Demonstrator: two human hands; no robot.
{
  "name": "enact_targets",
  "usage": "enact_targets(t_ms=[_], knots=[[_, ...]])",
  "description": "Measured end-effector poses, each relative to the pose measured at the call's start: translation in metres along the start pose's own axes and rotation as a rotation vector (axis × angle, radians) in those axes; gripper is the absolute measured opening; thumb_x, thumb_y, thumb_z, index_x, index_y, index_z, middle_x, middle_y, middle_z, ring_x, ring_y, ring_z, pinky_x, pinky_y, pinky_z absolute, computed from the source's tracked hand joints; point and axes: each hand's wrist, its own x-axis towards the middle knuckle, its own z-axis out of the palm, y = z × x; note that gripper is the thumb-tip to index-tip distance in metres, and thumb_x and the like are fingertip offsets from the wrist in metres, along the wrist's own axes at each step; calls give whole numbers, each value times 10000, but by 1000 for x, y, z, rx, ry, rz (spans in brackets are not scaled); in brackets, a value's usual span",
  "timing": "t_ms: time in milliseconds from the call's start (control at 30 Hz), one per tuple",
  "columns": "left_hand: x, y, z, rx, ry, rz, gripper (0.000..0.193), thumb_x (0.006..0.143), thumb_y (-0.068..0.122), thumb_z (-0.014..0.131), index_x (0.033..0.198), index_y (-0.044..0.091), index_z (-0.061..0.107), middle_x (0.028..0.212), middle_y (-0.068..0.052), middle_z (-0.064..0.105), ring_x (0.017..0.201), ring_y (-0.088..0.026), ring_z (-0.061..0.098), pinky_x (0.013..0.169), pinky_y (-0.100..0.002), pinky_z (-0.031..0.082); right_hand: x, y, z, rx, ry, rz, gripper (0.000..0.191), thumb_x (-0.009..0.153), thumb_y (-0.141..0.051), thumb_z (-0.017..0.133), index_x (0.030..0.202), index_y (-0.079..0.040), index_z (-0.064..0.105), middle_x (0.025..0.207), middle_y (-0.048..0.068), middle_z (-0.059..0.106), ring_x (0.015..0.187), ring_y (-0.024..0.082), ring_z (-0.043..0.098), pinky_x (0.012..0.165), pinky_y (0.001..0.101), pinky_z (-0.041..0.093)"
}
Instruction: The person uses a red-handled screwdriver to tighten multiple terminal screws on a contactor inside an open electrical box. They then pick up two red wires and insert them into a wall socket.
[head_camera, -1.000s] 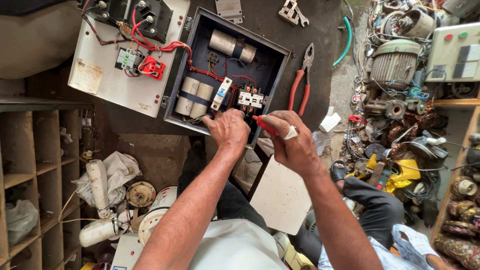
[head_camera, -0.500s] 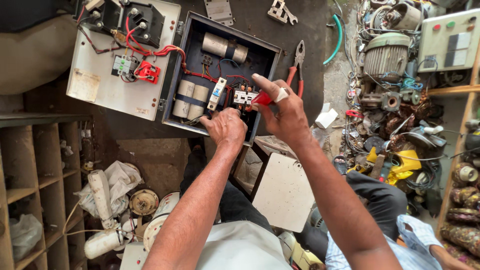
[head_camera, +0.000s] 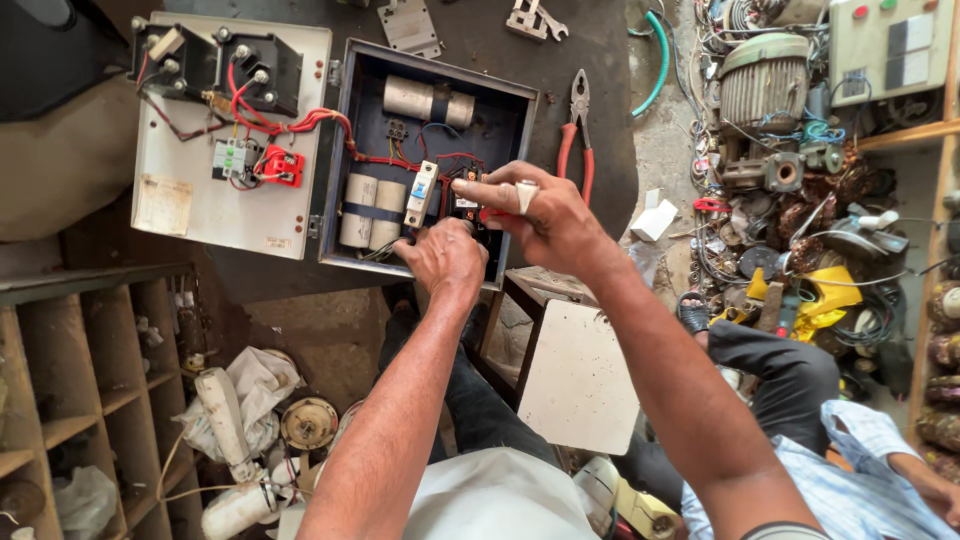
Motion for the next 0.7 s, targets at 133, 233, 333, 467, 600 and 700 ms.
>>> enact_targets(t_ms=[133,233,333,467,600,700], knots=[[0,0,-3,41,34,8,56,727,225,793,742,175,771,819,-52,749,844,-282,702,916,-478,325,-2,1,-2,45,34,17,647,888,109,711,1461,-165,591,1215,144,664,1093,269,680,885,355,583],[1,0,-5,-10,46,23,93,696,242,800,749,170,773,841,-66,752,849,-288,700,909,-467,331,-4,1,-2,48,70,42,635,898,106,723,1453,-184,615,1119,114,678,1013,248,684,851,352,576],[1,0,-6,24,29,1,85,704,236,793,767,179,786,848,-60,759,846,-286,704,929,-458,342,-9,1,-3,98,113,25,660,889,108,720,1476,-156,576,1158,125,674,1032,257,676,886,366,562],[-2,-1,-4,26,39,19,119,686,249,805,790,193,811,874,-55,759,853,-281,703,920,-473,348,-16,3,-3,112,130,20,641,899,113,706,1478,-132,580,1162,121,685,1077,253,679,922,375,563],[-5,-3,-1,4,78,48,151,712,263,807,845,192,814,866,-50,764,840,-272,708,931,-471,346,-17,6,1,50,175,79,640,862,79,748,1448,-145,620,974,85,667,1020,248,654,857,366,565],[-6,-6,1,11,75,60,162,718,271,820,850,177,812,866,-55,762,836,-274,705,936,-461,343,-17,8,2,101,195,48,629,912,-14,805,1477,-171,576,1105,84,680,1076,236,647,905,372,548]])
